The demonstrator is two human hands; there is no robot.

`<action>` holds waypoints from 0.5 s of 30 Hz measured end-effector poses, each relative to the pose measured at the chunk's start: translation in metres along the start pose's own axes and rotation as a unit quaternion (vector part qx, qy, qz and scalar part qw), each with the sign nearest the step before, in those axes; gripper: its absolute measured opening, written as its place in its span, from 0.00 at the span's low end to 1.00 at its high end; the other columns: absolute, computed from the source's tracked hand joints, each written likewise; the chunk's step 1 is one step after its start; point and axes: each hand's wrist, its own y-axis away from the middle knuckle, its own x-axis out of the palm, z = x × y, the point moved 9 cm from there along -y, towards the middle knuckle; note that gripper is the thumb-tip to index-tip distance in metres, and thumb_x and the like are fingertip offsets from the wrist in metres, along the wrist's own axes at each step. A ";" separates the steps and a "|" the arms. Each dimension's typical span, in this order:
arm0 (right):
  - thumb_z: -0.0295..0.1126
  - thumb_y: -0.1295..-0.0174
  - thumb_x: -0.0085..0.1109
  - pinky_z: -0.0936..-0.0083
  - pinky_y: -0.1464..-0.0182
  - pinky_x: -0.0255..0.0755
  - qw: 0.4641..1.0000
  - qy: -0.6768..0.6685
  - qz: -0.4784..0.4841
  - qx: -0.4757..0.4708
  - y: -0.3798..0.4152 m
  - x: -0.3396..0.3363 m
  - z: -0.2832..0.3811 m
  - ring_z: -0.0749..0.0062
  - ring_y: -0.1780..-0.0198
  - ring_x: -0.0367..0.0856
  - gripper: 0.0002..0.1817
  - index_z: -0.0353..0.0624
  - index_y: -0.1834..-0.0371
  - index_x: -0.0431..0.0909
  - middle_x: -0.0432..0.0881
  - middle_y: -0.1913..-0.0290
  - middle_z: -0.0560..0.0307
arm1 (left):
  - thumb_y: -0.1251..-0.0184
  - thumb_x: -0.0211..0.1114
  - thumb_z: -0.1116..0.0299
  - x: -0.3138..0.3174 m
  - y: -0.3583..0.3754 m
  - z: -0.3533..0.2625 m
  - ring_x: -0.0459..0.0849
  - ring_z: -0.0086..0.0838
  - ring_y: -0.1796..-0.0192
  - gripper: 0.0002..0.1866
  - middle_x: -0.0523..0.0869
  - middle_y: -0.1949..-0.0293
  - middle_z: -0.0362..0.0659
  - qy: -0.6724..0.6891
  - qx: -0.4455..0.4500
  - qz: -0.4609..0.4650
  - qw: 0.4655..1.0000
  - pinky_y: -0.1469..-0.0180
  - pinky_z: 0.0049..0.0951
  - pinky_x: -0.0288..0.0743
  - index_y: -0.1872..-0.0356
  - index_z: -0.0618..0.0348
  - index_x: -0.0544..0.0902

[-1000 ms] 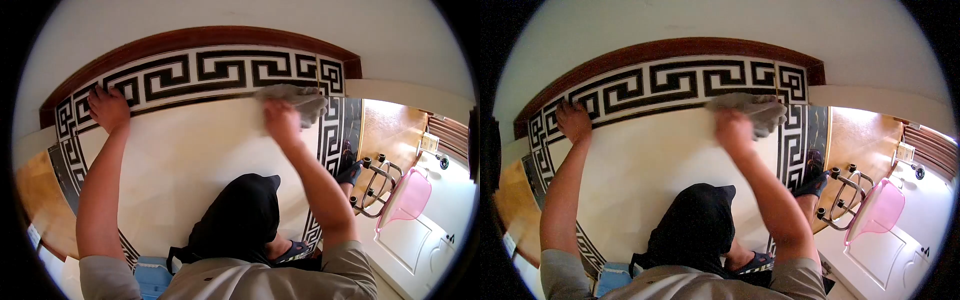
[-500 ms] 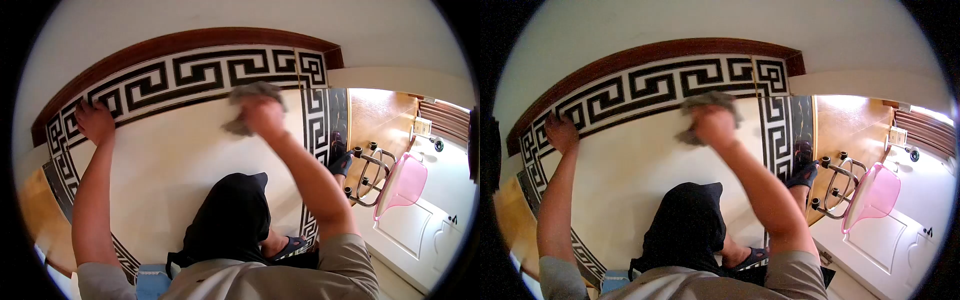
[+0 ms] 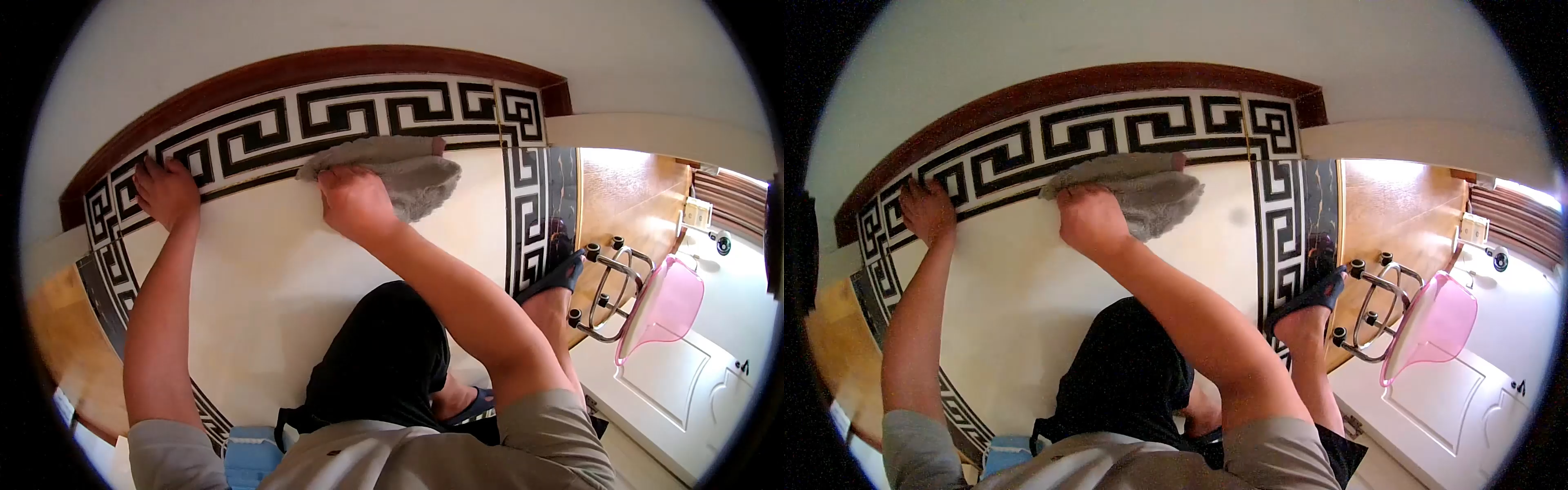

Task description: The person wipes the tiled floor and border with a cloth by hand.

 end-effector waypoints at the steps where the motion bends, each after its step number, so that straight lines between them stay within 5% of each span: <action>1: 0.26 0.52 0.59 0.58 0.62 0.79 1.000 0.004 0.014 0.007 -0.001 -0.001 0.000 0.51 0.66 0.82 0.05 0.45 0.70 0.79 0.82 0.70 0.50 | 0.23 0.41 0.50 -0.001 0.000 0.001 0.61 0.44 0.25 0.29 0.65 0.27 0.50 0.006 -0.006 0.002 1.000 0.26 0.51 0.53 0.30 0.55 0.69; 7: 0.23 0.48 0.58 0.63 0.56 0.79 0.994 0.035 0.028 0.102 0.032 -0.062 -0.096 0.53 0.58 0.85 0.12 0.49 0.61 0.86 0.86 0.60 0.51 | 0.22 0.45 0.51 -0.002 0.003 0.001 0.63 0.43 0.26 0.27 0.68 0.29 0.50 -0.009 0.008 -0.032 0.999 0.28 0.51 0.57 0.32 0.57 0.71; 9: 0.26 0.42 0.59 0.68 0.63 0.81 0.991 0.061 -0.005 0.118 0.039 -0.099 -0.118 0.60 0.67 0.86 0.12 0.55 0.58 0.86 0.87 0.64 0.55 | 0.23 0.45 0.52 -0.002 0.002 -0.001 0.62 0.43 0.26 0.27 0.68 0.29 0.50 0.015 0.005 -0.034 0.999 0.28 0.52 0.56 0.33 0.57 0.71; 10: 0.26 0.43 0.60 0.66 0.62 0.81 0.988 0.040 -0.065 0.132 0.040 -0.109 -0.129 0.58 0.66 0.86 0.11 0.53 0.60 0.86 0.87 0.65 0.55 | 0.25 0.45 0.52 -0.001 0.001 0.000 0.62 0.42 0.25 0.27 0.68 0.29 0.50 0.029 0.002 -0.030 0.999 0.27 0.52 0.54 0.33 0.56 0.71; 15: 0.31 0.42 0.55 0.58 0.64 0.79 0.997 0.043 0.016 0.057 0.024 -0.052 -0.081 0.48 0.66 0.84 0.04 0.45 0.71 0.79 0.84 0.67 0.48 | 0.24 0.44 0.53 -0.003 0.001 0.001 0.61 0.43 0.25 0.27 0.67 0.29 0.51 0.012 -0.004 -0.025 1.000 0.26 0.51 0.53 0.32 0.56 0.71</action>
